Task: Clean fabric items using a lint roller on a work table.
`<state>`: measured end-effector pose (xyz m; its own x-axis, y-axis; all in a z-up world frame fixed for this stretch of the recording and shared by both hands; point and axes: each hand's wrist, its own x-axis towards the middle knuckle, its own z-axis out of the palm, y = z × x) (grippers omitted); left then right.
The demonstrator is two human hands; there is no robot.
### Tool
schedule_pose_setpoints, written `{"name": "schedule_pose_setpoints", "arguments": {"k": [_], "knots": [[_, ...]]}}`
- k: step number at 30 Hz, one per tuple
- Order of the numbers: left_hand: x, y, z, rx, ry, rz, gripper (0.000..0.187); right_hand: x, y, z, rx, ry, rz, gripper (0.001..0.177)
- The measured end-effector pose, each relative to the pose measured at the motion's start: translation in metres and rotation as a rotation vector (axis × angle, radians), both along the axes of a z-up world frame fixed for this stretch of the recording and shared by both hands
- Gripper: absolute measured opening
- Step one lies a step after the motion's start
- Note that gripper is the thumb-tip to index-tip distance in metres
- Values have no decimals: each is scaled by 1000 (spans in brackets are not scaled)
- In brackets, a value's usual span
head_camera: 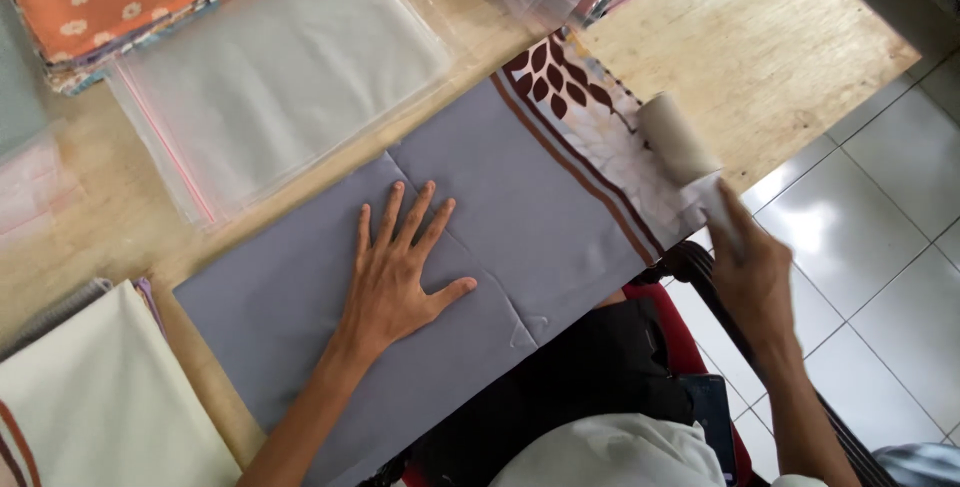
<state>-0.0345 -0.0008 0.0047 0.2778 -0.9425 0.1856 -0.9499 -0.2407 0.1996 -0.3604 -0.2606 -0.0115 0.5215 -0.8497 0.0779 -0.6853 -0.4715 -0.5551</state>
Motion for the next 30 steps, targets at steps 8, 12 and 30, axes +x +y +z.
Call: {"name": "schedule_pose_setpoints", "arguments": {"k": [8, 12, 30], "knots": [[-1, 0, -1, 8, 31, -1, 93, -1, 74, 8, -105, 46, 173, 43], [2, -1, -1, 15, -10, 3, 95, 15, 90, 11, 277, -160, 360, 55], [1, -1, 1, -19, 25, 10, 92, 5, 69, 5, 174, -141, 337, 56]]}}
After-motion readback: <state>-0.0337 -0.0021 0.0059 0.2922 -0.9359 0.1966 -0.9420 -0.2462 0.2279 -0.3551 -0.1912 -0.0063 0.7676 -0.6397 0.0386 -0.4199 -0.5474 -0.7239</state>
